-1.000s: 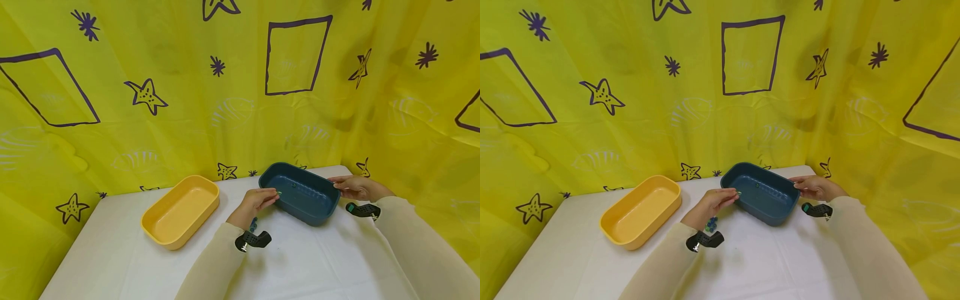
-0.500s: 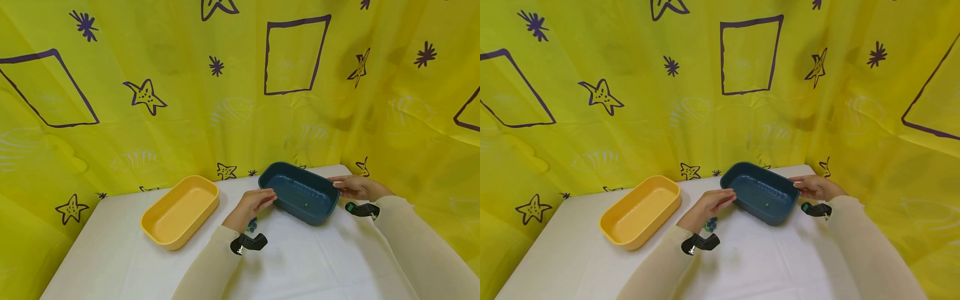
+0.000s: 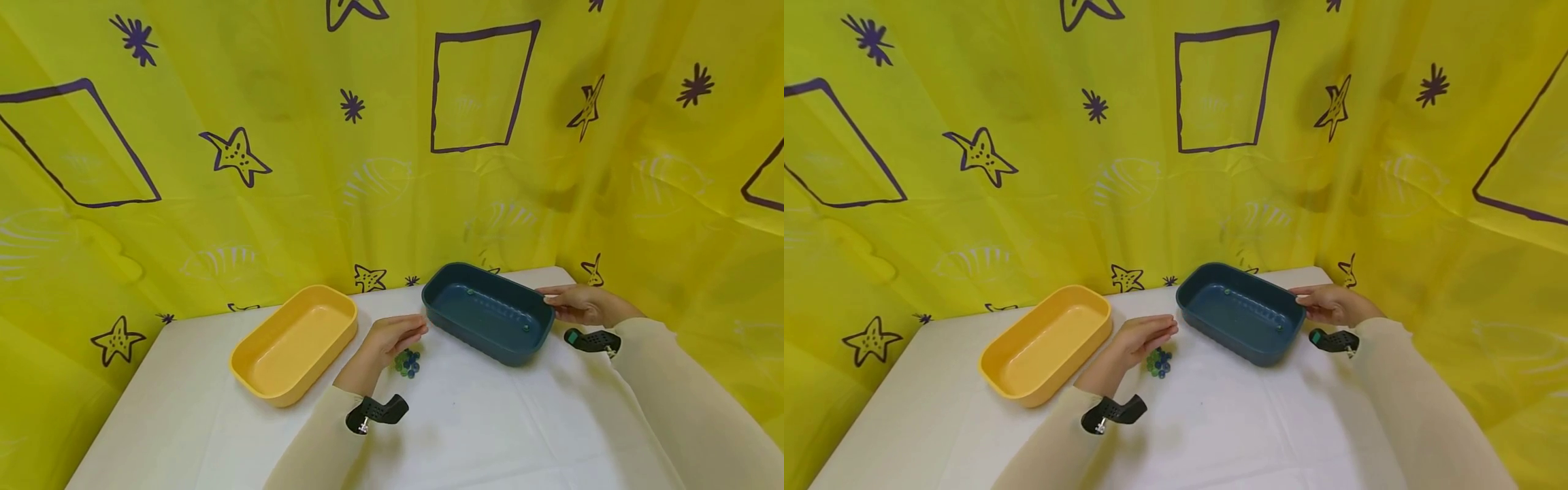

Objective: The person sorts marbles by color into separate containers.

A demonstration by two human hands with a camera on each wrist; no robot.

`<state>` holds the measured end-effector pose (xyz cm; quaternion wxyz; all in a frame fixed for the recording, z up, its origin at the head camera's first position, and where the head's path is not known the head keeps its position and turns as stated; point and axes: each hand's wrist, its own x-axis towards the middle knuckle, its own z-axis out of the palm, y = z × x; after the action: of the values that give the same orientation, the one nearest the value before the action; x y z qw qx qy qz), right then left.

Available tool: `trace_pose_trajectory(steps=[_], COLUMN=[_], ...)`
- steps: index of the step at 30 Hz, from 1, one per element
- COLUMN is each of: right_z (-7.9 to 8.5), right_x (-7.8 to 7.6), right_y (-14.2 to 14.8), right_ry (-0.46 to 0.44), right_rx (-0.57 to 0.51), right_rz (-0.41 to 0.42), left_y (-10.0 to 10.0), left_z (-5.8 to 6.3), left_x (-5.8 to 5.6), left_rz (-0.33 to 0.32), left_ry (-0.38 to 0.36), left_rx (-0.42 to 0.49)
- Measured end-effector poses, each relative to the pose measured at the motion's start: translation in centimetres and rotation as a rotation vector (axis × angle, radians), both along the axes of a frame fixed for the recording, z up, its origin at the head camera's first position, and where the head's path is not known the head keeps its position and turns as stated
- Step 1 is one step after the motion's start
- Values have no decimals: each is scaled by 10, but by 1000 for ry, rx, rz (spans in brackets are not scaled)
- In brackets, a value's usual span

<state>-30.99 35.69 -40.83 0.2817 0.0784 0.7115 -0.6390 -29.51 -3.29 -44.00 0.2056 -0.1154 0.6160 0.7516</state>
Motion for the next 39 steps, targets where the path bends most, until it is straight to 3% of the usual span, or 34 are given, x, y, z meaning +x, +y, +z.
trace_pose_trajectory(steps=[8, 13, 17, 22, 39], right_z=[-3, -3, -3, -2, -4], right_x=[-4, -4, -5, -4, -3], right_y=[-1, 0, -1, -1, 1], right_ry=[-41, -45, -40, -27, -49], right_rx=[-68, -61, -36, -26, -73], right_rz=[-33, -23, -16, -2, -27], left_y=[-31, -44, -50, -54, -49], left_z=[-6, -9, -11, -13, -27], left_x=[10, 14, 19, 22, 25], left_rz=[38, 14, -21, -51, -38], left_ry=[-23, -25, -11, 44, 210], left_rx=[-45, -47, -108, -220, -508])
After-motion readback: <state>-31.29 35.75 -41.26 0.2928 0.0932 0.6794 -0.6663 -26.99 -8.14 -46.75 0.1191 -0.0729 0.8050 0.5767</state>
